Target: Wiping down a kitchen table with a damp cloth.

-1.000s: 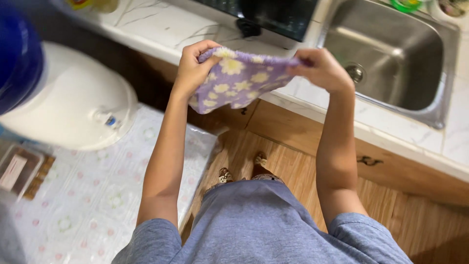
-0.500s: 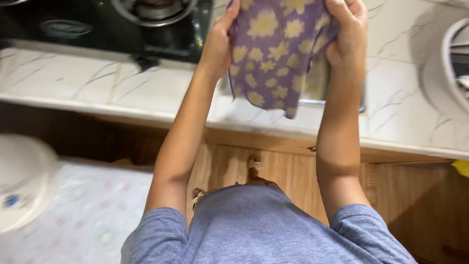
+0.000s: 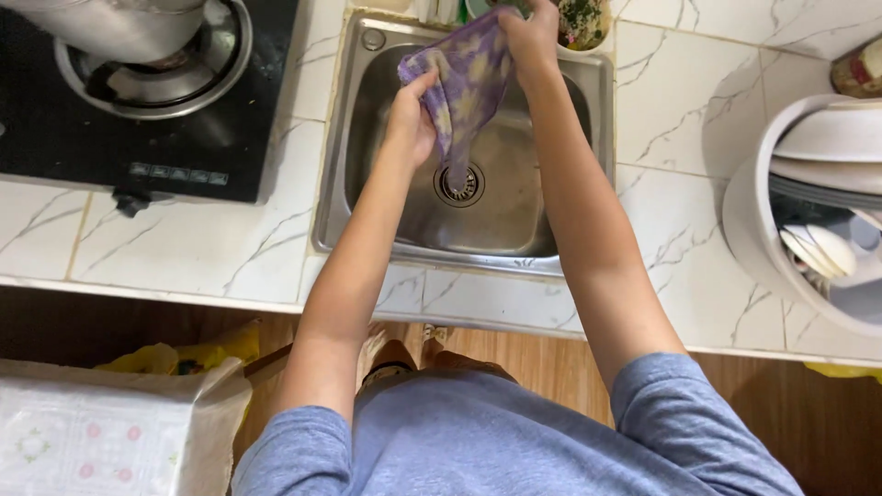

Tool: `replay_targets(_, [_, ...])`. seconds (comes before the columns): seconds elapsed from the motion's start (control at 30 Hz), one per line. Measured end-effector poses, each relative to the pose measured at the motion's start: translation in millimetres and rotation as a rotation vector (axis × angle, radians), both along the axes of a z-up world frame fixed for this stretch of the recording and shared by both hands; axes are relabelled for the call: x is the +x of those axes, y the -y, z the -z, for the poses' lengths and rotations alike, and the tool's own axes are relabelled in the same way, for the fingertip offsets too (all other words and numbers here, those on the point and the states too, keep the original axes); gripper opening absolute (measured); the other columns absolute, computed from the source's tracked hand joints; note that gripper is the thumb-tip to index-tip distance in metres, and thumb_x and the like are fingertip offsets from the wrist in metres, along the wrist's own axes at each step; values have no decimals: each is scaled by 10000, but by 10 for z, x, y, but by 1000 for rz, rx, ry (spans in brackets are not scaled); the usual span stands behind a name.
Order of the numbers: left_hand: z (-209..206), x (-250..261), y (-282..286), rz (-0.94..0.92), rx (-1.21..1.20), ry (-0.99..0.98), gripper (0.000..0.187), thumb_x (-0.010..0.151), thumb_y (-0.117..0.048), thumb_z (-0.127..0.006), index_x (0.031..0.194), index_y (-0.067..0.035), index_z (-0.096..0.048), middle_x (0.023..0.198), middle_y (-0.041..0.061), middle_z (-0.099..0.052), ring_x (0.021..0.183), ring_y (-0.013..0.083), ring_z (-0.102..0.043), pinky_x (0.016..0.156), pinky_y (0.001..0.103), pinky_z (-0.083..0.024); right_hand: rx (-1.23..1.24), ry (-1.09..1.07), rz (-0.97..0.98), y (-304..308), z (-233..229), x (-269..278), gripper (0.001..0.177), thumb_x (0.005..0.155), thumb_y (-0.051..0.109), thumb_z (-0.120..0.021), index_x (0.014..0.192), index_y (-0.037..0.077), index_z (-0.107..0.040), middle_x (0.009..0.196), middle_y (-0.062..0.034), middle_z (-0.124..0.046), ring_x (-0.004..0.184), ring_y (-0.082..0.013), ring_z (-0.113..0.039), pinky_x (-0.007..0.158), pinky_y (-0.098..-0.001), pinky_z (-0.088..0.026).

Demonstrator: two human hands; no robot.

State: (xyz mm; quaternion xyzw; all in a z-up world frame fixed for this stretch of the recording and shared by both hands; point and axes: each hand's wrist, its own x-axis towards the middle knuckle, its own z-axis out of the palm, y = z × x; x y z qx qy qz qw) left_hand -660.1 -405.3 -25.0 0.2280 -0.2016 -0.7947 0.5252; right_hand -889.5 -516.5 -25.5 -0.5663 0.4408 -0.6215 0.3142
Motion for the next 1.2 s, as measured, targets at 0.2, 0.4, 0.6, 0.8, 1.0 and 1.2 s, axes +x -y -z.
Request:
replay_targets(0.2, [334,-125,332,-20,142,79,366,948,-292,-611,1194,-27,-669,1122,144,-747,1018,286,-709,942,439,-563,65,-378,292,447,360,213,330,1048,90,-635,1377,79,-615,1329,-144,-669,1188,-344,-653,945,-416,-541])
replay_targets(0.4, [770,-281,628,8,78,277,286,879,-79,-621,1139,29,-669,1011,176,-741,858,297,-742,759,434,-630,-185,-742,-39,-234,-329,533,412,826,-62,-741,1231,13,-732,1245,-265,-624,1140,-416,-623,978,-473,-529])
replay_targets(0.6, [986,-432,820,-21,-126,545,252,839,2,-675,1087,28,-711,977,108,-758,865,230,-733,754,373,-591,94,-647,-77,-639,-674,522,216,860,-29,-754,1049,63,-803,954,-91,-796,871,-169,-765,790,-314,-598])
replay_targets(0.8, [503,-662,873,-73,-608,909,236,820,-70,-668,1036,-3,-738,899,136,-749,868,252,-696,772,365,-538,152,-677,-99,-741,-700,336,181,886,-6,-752,1056,45,-789,947,-117,-784,846,-202,-731,779,-333,-579])
replay_targets(1.0, [172,-568,1024,-158,-861,1174,228,841,-151,-677,1008,-9,-740,827,213,-715,765,326,-685,718,385,-533,220,-888,-52,-761,-544,38,578,812,52,-786,1370,11,-642,1128,-245,-689,1043,-342,-658,924,-430,-528])
replay_targets(1.2, [-58,-252,882,-262,-879,1029,331,886,-299,-728,1066,-25,-767,858,121,-772,755,194,-704,698,362,-569,426,-915,-57,-739,-393,19,493,797,224,-877,1203,9,-698,1169,-174,-756,1046,-239,-714,970,-369,-560])
